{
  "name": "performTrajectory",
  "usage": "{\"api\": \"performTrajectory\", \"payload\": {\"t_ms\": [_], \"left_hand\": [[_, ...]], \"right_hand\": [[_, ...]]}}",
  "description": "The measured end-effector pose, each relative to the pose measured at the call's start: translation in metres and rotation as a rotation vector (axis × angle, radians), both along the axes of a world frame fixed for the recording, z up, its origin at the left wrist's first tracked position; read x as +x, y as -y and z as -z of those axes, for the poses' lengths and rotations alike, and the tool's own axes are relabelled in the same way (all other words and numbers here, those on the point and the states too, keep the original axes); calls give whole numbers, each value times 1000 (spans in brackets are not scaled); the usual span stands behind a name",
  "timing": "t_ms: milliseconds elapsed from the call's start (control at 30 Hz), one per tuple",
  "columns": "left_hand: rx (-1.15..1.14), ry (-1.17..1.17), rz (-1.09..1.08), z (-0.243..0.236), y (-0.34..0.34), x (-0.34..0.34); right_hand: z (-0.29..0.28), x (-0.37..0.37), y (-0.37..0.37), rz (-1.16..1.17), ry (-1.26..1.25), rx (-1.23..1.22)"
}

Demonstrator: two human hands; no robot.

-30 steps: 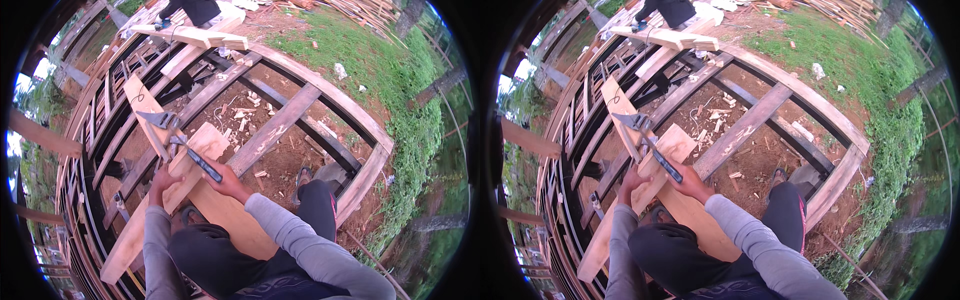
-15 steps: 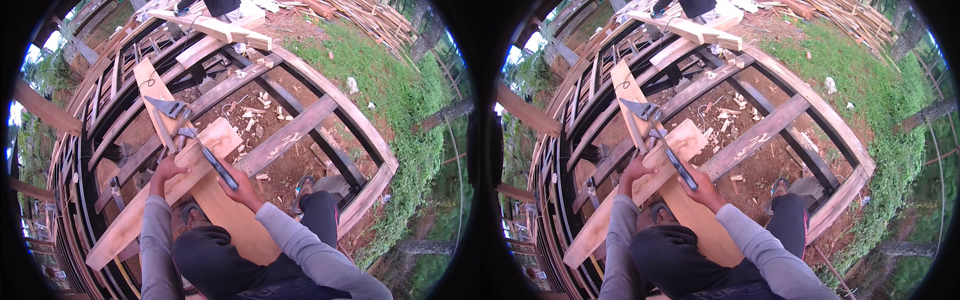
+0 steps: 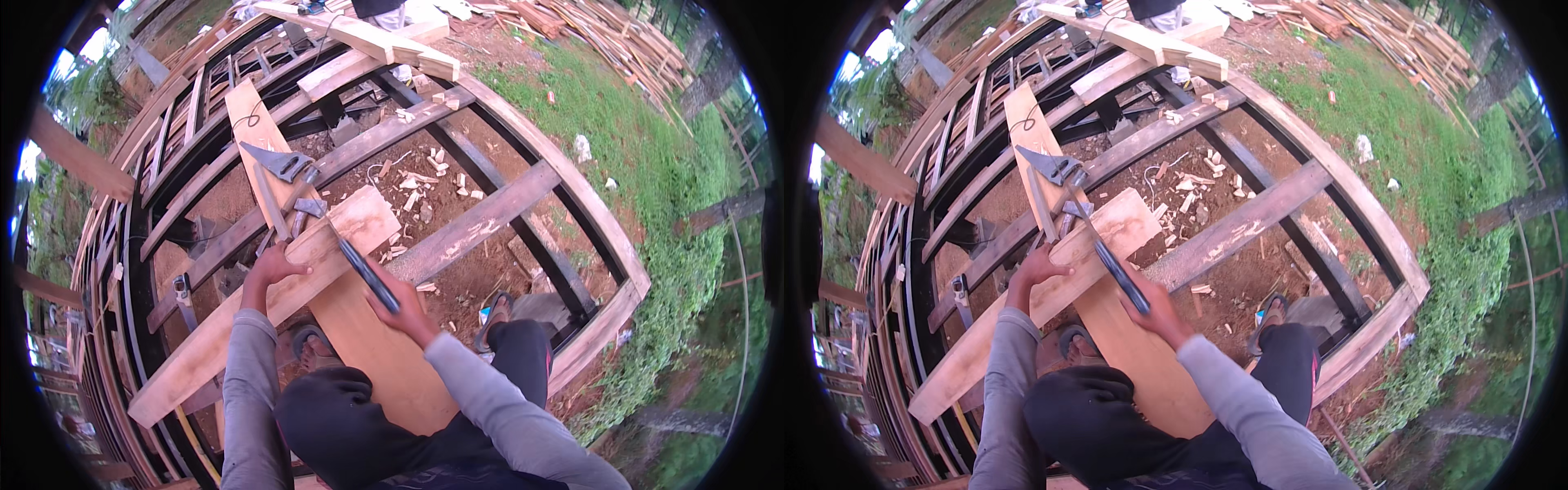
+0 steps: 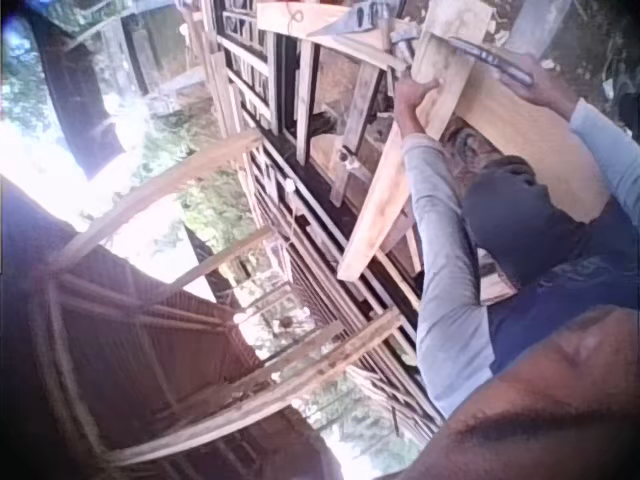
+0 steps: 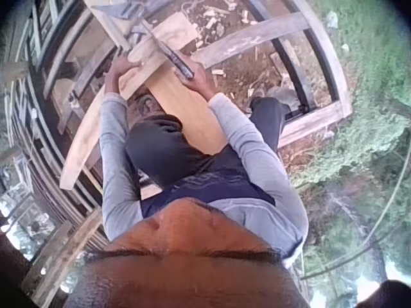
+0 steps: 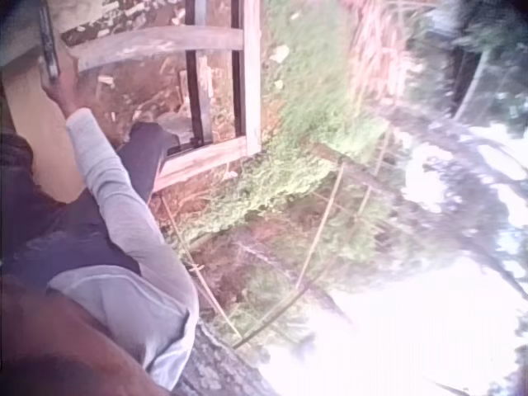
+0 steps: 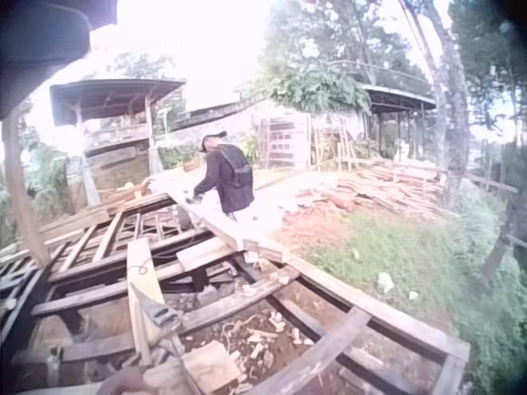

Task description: The person saws through a piece of lumber with a hand saw while holding the wood steady by hand and foot on a wooden structure.

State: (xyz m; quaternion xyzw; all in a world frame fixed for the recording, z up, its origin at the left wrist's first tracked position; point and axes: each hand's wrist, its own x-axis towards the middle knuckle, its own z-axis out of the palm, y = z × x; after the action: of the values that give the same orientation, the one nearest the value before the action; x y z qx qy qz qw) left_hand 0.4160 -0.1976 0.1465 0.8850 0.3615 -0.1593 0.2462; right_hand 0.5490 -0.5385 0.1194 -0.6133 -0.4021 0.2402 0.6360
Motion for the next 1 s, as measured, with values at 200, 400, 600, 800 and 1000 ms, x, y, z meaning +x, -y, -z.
{"api": "performTrajectory", "payload": {"t_ms": [200,400,600,800,1000], "left_hand": [[-42,-24,-13,7,-20,-18],[53,-45,-9,7,-6,-18],[192,84,-2,-4,48,-11],[399,73,82,-3,48,-30],[534,-4,56,-3,94,-30]], "right_hand": [[14,-49,124,44,52,-18],[-20,-47,192,-39,29,-169],[4,12,-19,98,111,160],[-48,-66,206,10,-9,-134],[-45,-39,116,12,88,-2]]}}
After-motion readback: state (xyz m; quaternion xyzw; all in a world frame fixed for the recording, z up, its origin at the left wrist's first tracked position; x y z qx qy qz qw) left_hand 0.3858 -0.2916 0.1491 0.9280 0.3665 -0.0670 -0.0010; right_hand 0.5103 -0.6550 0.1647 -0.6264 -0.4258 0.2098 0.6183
